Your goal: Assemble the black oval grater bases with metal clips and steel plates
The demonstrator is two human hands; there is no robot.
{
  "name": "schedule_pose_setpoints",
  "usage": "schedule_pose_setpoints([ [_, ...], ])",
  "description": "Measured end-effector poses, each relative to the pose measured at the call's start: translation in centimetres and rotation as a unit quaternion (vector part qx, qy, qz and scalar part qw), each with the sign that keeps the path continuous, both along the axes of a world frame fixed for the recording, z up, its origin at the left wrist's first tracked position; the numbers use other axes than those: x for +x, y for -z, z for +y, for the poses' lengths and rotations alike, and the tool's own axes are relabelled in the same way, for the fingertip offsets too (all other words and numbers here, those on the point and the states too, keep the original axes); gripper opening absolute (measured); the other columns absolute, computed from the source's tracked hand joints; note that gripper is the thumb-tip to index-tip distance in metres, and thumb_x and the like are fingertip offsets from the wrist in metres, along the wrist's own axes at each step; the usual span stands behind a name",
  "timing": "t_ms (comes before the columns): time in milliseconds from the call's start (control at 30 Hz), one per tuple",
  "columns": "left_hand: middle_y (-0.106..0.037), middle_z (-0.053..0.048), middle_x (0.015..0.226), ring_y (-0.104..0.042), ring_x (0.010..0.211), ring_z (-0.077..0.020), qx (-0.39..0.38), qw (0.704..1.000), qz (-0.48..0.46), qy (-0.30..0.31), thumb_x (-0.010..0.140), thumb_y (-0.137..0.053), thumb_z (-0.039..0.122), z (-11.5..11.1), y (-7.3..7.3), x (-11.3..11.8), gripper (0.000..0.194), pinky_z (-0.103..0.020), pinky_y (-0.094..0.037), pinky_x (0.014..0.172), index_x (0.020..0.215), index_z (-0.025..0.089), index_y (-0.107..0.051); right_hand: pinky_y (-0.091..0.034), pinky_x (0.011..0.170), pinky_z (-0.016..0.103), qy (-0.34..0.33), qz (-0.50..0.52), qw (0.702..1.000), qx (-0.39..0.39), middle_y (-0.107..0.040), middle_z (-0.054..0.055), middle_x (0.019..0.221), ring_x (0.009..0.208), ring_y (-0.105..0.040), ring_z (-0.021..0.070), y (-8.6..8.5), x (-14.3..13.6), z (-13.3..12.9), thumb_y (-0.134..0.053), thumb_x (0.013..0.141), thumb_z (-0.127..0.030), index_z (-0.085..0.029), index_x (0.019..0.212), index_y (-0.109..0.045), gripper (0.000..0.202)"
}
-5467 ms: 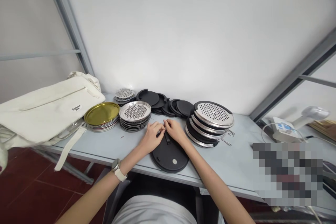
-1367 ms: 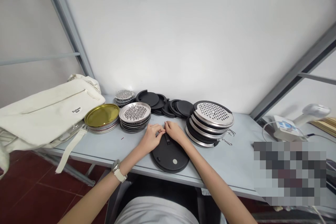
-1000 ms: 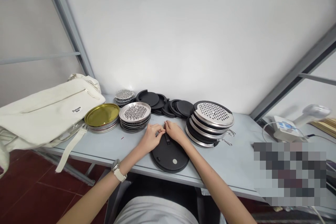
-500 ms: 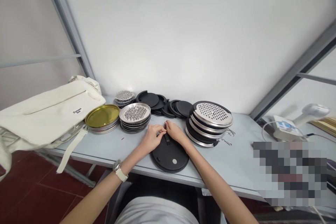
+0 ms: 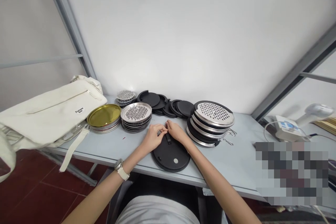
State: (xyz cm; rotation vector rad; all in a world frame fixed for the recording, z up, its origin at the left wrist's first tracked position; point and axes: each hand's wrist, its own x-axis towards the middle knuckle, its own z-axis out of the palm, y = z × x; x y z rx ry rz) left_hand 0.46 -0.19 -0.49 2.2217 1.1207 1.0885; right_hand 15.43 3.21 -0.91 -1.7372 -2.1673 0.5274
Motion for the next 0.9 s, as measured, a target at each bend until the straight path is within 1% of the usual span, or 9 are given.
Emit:
schedule_pose_setpoints([
  [167, -0.069, -0.001, 0.08, -0.062, 0.076, -0.0157, 0.001, 1.0, -0.006, 0.005, 0.082, -0.056, 0.013, 0.09, 0.1, -0.06, 0.01, -0.032, -0.041, 0.084, 0.079, 0.018, -0.065, -0.033, 0.063, 0.022, 0.0, -0.007, 1.0, 0.0, -0.068, 0.01, 0.087, 0.075, -0.061, 0.0154, 0.01, -0.04, -0.01, -0.029, 0.099, -0.023, -0.014, 0.098, -0.056, 0.029],
  [333, -0.069, -0.002, 0.08, -0.062, 0.076, -0.0167, -0.011, 1.0, -0.019, 0.01, 0.081, -0.056, 0.014, 0.24, 0.23, -0.05, 0.01, -0.029, -0.045, 0.078, 0.078, 0.018, -0.065, -0.033, 0.063, 0.022, 0.001, -0.02, 1.0, -0.001, -0.068, 0.01, 0.088, 0.075, -0.062, 0.0154, -0.06, -0.1, 0.0, -0.029, 0.099, -0.023, -0.014, 0.099, -0.055, 0.027],
  [533, -0.068, -0.002, 0.08, -0.062, 0.076, -0.0162, -0.012, 0.999, -0.037, 0.015, 0.081, -0.056, 0.013, 0.54, 0.47, -0.11, 0.01, -0.029, -0.046, 0.078, 0.078, 0.017, -0.065, -0.034, 0.064, 0.022, 0.002, -0.033, 0.999, 0.002, -0.069, 0.011, 0.089, 0.078, -0.063, 0.016, -0.07, -0.15, -0.03, -0.028, 0.1, -0.023, -0.014, 0.101, -0.054, 0.027],
  [700, -0.068, -0.003, 0.077, -0.062, 0.074, -0.0166, -0.017, 1.0, -0.025, 0.004, 0.08, -0.056, 0.011, 0.69, 0.44, -0.17, 0.011, -0.029, -0.046, 0.076, 0.075, 0.017, -0.064, -0.031, 0.06, 0.024, 0.004, -0.045, 0.999, 0.012, -0.069, 0.012, 0.087, 0.076, -0.064, 0.0184, 0.18, -0.29, -0.02, -0.031, 0.098, -0.023, -0.014, 0.103, -0.054, 0.024],
  [900, -0.067, -0.001, 0.079, -0.061, 0.076, -0.0165, 0.007, 1.0, 0.008, -0.003, 0.083, -0.055, 0.012, 0.4, 0.35, -0.3, 0.011, -0.031, -0.043, 0.08, 0.078, 0.018, -0.063, -0.03, 0.058, 0.024, 0.012, -0.027, 0.999, 0.04, -0.068, 0.01, 0.083, 0.072, -0.062, 0.0169, 0.44, -0.3, -0.01, -0.032, 0.097, -0.022, -0.015, 0.095, -0.056, 0.025],
])
